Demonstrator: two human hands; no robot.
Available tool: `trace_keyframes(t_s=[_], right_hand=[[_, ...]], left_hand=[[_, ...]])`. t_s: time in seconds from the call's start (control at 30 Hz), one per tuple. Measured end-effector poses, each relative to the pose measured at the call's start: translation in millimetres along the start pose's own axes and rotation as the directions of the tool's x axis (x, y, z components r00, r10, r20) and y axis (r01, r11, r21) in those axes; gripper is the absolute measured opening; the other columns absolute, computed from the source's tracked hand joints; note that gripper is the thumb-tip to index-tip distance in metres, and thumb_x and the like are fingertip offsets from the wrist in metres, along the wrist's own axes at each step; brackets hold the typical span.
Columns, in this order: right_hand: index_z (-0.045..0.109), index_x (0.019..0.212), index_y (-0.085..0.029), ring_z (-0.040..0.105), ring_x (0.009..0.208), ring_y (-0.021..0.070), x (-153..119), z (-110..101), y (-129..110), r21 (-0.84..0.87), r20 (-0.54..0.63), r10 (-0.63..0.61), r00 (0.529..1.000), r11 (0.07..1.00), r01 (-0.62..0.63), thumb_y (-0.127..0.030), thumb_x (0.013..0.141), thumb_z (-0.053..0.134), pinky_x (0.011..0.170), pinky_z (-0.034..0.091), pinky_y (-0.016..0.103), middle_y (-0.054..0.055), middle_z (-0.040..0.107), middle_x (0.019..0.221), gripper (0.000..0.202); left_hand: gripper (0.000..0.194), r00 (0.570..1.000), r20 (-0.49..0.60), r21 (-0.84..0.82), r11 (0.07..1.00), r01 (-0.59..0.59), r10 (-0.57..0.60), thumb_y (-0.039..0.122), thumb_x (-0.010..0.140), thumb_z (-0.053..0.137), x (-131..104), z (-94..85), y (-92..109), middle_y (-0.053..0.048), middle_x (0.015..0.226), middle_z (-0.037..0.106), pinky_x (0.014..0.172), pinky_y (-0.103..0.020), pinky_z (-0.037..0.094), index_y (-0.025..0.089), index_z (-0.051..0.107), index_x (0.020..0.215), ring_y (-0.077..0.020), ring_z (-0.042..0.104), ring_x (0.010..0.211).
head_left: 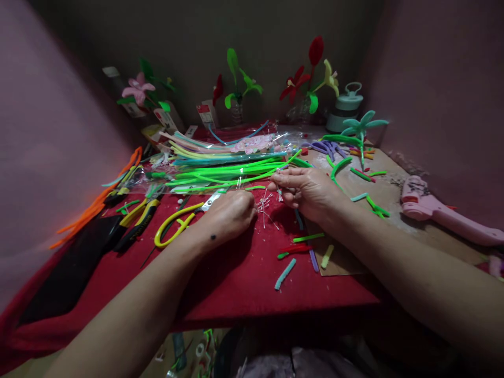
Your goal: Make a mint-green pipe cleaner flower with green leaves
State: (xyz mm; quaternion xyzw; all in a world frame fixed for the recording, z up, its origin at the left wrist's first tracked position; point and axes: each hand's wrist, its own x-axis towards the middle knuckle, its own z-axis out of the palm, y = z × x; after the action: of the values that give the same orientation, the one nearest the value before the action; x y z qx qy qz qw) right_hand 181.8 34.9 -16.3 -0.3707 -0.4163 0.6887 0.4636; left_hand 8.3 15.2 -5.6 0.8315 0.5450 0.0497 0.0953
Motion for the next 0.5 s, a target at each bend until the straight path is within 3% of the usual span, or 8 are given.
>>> trace_keyframes(t_s=[0.07, 0.2, 0.33, 0.5], right_hand=[[0.056, 0.07, -0.013, 0.04, 0.035, 0.0025, 0.4, -0.2, -0.1, 0.015, -0.027, 0.012, 1.0, 1.0, -0.012, -0.016, 0.07, 0.066, 0.031, 0.023, 0.016, 0.003, 0.066, 0.063, 0.011], [0.059, 0.069, -0.013, 0.043, 0.038, 0.0031, 0.7, 0.7, 3.6, 0.017, -0.043, 0.019, 0.999, 1.0, -0.018, -0.016, 0.07, 0.067, 0.032, 0.027, 0.016, 0.003, 0.067, 0.065, 0.009], [0.062, 0.068, -0.012, 0.044, 0.039, 0.0035, -0.8, 4.4, 8.6, 0.027, -0.033, 0.013, 0.999, 1.0, -0.012, -0.017, 0.066, 0.07, 0.034, 0.029, 0.017, 0.002, 0.065, 0.063, 0.009], [0.064, 0.065, -0.013, 0.044, 0.038, 0.0041, -1.8, 7.7, 12.8, 0.044, -0.03, -0.005, 1.0, 0.999, 0.006, -0.017, 0.06, 0.074, 0.033, 0.029, 0.017, -0.002, 0.059, 0.055, 0.012]], left_hand=[[0.019, 0.995, -0.057, -0.243, 0.968, 0.067, -0.084, 0.027, 0.075, 0.051, -1.5, -7.9, 1.0, 0.0, 0.057, 0.054, 0.052, -0.024, 0.03, 0.015, 0.061, 0.064, -0.0113, 0.043, 0.051], [0.018, 0.935, -0.164, -0.66, 0.74, 0.132, -0.314, 0.031, 0.072, 0.058, -5.4, -17.3, 9.9, 0.006, 0.047, 0.044, 0.045, -0.022, 0.027, 0.014, 0.06, 0.065, -0.0062, 0.032, 0.042], [0.021, 0.94, -0.112, -0.783, 0.612, 0.117, -0.322, 0.033, 0.07, 0.063, -6.5, -12.6, 20.1, 0.007, 0.043, 0.041, 0.041, -0.02, 0.024, 0.013, 0.06, 0.065, -0.0048, 0.029, 0.039], [0.023, 0.942, -0.083, -0.779, 0.611, 0.142, -0.325, 0.034, 0.07, 0.065, -4.7, -7.2, 23.4, 0.006, 0.046, 0.043, 0.04, -0.019, 0.023, 0.012, 0.06, 0.064, -0.0041, 0.03, 0.041]])
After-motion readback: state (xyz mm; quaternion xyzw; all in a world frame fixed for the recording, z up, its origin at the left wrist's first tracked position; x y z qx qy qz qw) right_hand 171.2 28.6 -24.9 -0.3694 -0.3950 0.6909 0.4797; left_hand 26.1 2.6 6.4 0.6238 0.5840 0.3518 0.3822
